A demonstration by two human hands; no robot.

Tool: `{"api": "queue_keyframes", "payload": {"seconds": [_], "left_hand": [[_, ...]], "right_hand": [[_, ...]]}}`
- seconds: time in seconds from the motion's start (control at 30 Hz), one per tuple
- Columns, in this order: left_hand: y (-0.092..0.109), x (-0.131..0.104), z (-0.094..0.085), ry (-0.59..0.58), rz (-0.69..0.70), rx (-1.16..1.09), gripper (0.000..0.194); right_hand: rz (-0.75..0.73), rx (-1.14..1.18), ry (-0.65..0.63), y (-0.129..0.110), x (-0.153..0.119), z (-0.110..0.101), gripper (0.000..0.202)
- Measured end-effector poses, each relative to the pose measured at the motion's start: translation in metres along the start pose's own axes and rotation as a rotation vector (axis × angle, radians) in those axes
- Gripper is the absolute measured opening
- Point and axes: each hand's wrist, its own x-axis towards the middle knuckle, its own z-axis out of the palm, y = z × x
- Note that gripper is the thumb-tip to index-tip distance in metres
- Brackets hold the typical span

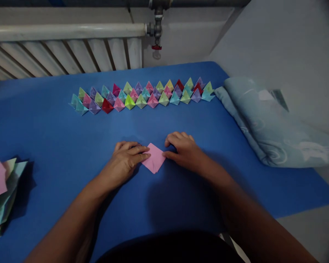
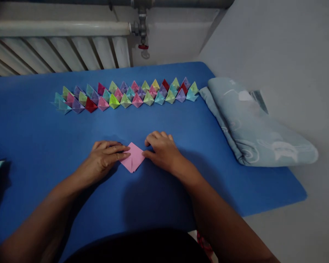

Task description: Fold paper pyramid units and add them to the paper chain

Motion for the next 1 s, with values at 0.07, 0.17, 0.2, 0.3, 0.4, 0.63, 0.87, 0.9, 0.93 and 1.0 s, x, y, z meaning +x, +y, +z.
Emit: {"api": "queue_keyframes", "payload": {"seconds": [0.07,0.17,0.2,0.3,0.4,0.63,0.87,0.9,0.93,1.0], "left_hand": [[-0.002,0.0,-0.001,-0.008,0.001,-0.02,0.031],[-0.004,-0.001,-0.001,-0.017,0.006,-0.022,0.033],[-0.005,-0.001,-0.001,-0.017,0.005,-0.017,0.033],[-0.004,-0.002,-0.001,-0.006,-0.002,0.009,0.032],[0.0,-0.002,0.0,0.01,0.002,0.031,0.032],[0.001,-0.001,-0.001,0.012,0.0,0.068,0.027],[-0.004,-0.002,-0.004,-0.045,-0.035,-0.007,0.03],[-0.004,-0.002,-0.005,-0.058,-0.043,-0.018,0.032],[-0.004,-0.001,-0.006,-0.067,-0.052,-0.028,0.033],[-0.003,-0.001,-0.006,-0.072,-0.067,-0.047,0.034]], "right_hand": [[0.002,0.015,-0.008,0.0,0.0,-0.001,0.012],[-0.006,0.036,-0.003,-0.002,0.0,-0.002,0.012],[-0.025,0.037,0.007,-0.004,0.0,-0.002,0.013],[-0.163,0.021,0.035,-0.012,-0.002,-0.001,0.023],[-0.316,0.045,-0.041,-0.019,-0.003,0.002,0.031],[-0.374,0.043,-0.132,-0.023,-0.005,0.003,0.016],[-0.351,0.002,-0.166,-0.026,-0.007,0.002,0.026],[-0.347,-0.007,-0.17,-0.027,-0.007,0.002,0.028],[-0.343,-0.013,-0.174,-0.028,-0.007,0.001,0.031],[-0.336,-0.024,-0.177,-0.029,-0.008,0.001,0.035]]}}
